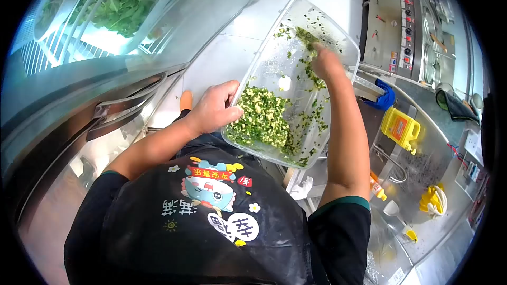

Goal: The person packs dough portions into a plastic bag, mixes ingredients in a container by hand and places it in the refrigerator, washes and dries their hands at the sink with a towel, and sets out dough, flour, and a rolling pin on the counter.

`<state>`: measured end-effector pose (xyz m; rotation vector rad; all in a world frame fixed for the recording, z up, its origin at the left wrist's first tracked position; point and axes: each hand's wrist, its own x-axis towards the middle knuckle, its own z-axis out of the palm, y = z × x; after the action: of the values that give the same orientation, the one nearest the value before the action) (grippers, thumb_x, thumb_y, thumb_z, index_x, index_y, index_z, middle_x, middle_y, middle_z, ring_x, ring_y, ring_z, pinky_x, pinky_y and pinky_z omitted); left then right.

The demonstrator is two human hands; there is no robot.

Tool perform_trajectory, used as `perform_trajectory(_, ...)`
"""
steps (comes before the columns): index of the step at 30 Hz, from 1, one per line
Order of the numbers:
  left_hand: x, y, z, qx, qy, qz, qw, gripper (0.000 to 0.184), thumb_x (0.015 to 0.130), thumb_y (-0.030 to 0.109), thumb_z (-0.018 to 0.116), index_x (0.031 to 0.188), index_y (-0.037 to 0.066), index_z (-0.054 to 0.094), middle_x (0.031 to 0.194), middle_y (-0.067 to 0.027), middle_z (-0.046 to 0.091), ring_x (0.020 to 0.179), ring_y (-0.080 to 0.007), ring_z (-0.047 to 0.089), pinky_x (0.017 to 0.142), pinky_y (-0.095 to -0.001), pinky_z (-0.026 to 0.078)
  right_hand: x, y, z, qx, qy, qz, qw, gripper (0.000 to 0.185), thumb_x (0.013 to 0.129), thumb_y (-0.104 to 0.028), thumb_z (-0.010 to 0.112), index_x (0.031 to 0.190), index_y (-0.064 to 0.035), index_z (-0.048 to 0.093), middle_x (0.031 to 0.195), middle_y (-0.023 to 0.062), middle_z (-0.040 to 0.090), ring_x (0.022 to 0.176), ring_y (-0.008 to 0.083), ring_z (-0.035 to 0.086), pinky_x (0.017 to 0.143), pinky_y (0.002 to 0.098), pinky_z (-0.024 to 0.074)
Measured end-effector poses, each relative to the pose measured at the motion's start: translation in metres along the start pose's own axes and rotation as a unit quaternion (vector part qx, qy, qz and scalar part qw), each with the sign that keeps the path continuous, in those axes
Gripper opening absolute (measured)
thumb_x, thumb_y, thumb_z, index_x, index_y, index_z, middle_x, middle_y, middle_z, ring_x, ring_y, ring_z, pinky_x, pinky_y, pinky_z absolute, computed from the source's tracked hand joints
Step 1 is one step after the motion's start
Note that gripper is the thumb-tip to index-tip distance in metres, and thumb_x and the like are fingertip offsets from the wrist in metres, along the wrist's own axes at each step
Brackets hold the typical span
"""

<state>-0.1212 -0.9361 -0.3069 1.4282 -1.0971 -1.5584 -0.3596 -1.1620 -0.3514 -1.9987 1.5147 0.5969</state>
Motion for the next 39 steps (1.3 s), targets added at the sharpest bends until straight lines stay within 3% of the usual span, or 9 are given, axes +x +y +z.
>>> perform_trajectory(5, -0.003, 0.007, 0.007, 0.045, 0.018, 0.029, 0.998, 0.021, 0.071, 0.013, 0.062, 0.073, 0.003, 0.043, 0.061, -0.0004, 0.037, 0.058, -0.0098, 0.035, 0.051, -0.0299, 0.032, -0.017, 0.019, 0.002, 0.224, 0.037, -0.073, 0.971, 0.049, 0.087, -0.01, 0.053, 0.136, -0.0183, 0.05, 0.128, 0.0201, 0.057, 0.115, 0.0325, 0.057, 0.099, 0.0395, 0.044)
perform_trajectory(6, -0.004, 0.007, 0.01, 0.043, 0.016, 0.026, 0.999, 0.021, 0.071, 0.013, 0.062, 0.073, 0.003, 0.043, 0.061, -0.0009, 0.037, 0.057, -0.0104, 0.035, 0.051, -0.0302, 0.032, -0.016, 0.021, -0.006, 0.259, 0.042, -0.027, 0.965, 0.047, 0.088, -0.016, 0.056, 0.135, -0.0213, 0.05, 0.122, 0.0199, 0.06, 0.107, 0.0334, 0.061, 0.094, 0.0416, 0.0467)
perform_trajectory(9, 0.0, 0.011, 0.012, 0.065, 0.007, 0.037, 0.997, 0.022, 0.07, 0.013, 0.061, 0.072, 0.003, 0.042, 0.059, -0.0028, 0.037, 0.055, -0.0123, 0.035, 0.05, -0.0311, 0.032, -0.009, 0.012, -0.007, 0.041, 0.139, -0.048, 0.988, 0.048, 0.092, -0.02, 0.053, 0.139, -0.025, 0.045, 0.115, 0.0214, 0.063, 0.104, 0.0359, 0.063, 0.087, 0.0422, 0.0491)
perform_trajectory(13, 0.004, 0.008, 0.008, 0.102, 0.009, 0.049, 0.994, 0.022, 0.069, 0.013, 0.061, 0.071, 0.003, 0.041, 0.058, -0.0046, 0.036, 0.053, -0.0145, 0.035, 0.049, -0.0322, 0.032, -0.027, -0.028, -0.009, -0.107, 0.021, -0.068, 0.992, 0.049, 0.093, -0.023, 0.05, 0.141, -0.0261, 0.041, 0.108, 0.0237, 0.064, 0.099, 0.0377, 0.062, 0.088, 0.0444, 0.0487)
perform_trajectory(14, 0.005, 0.008, 0.008, 0.096, 0.013, 0.047, 0.994, 0.023, 0.069, 0.013, 0.061, 0.071, 0.003, 0.041, 0.058, -0.0048, 0.036, 0.052, -0.0149, 0.035, 0.049, -0.0325, 0.032, -0.038, -0.035, -0.013, -0.126, -0.018, -0.079, 0.989, 0.051, 0.092, -0.023, 0.05, 0.142, -0.0271, 0.039, 0.105, 0.0229, 0.065, 0.098, 0.0375, 0.063, 0.086, 0.0459, 0.049)
perform_trajectory(17, 0.002, 0.014, 0.01, 0.115, 0.012, 0.048, 0.992, 0.023, 0.068, 0.014, 0.061, 0.071, 0.003, 0.04, 0.057, -0.006, 0.036, 0.052, -0.0159, 0.035, 0.049, -0.0332, 0.032, -0.04, -0.009, -0.001, -0.057, 0.076, -0.045, 0.994, 0.049, 0.092, -0.023, 0.05, 0.14, -0.0271, 0.043, 0.102, 0.0222, 0.066, 0.093, 0.0374, 0.064, 0.084, 0.0462, 0.0498)
perform_trajectory(24, 0.003, 0.022, 0.012, 0.133, 0.014, 0.05, 0.99, 0.024, 0.068, 0.013, 0.061, 0.071, 0.003, 0.039, 0.058, -0.0075, 0.037, 0.051, -0.0191, 0.036, 0.049, -0.0344, 0.032, -0.027, -0.006, 0.02, 0.08, 0.237, -0.098, 0.963, 0.022, 0.087, -0.025, 0.062, 0.106, -0.0149, 0.062, 0.081, 0.0181, 0.067, 0.079, 0.0365, 0.065, 0.071, 0.0449, 0.0501)
perform_trajectory(35, 0.004, 0.019, 0.014, 0.124, 0.032, 0.008, 0.992, 0.027, 0.069, 0.013, 0.063, 0.07, 0.003, 0.038, 0.059, -0.005, 0.036, 0.054, -0.0157, 0.036, 0.05, -0.0327, 0.032, -0.013, -0.047, 0.056, -0.044, 0.237, -0.126, 0.962, 0.011, 0.082, -0.016, 0.054, 0.087, -0.0069, 0.057, 0.069, 0.0163, 0.065, 0.061, 0.0346, 0.064, 0.054, 0.0462, 0.0498)
perform_trajectory(39, 0.0, 0.029, 0.001, 0.144, 0.035, 0.006, 0.989, 0.026, 0.069, 0.012, 0.063, 0.071, 0.004, 0.039, 0.061, -0.0042, 0.036, 0.056, -0.0139, 0.037, 0.052, -0.0311, 0.033, -0.031, -0.064, 0.04, 0.01, 0.185, -0.084, 0.979, 0.019, 0.078, -0.022, 0.057, 0.087, -0.0054, 0.057, 0.076, 0.0178, 0.066, 0.069, 0.0348, 0.065, 0.063, 0.0443, 0.0513)
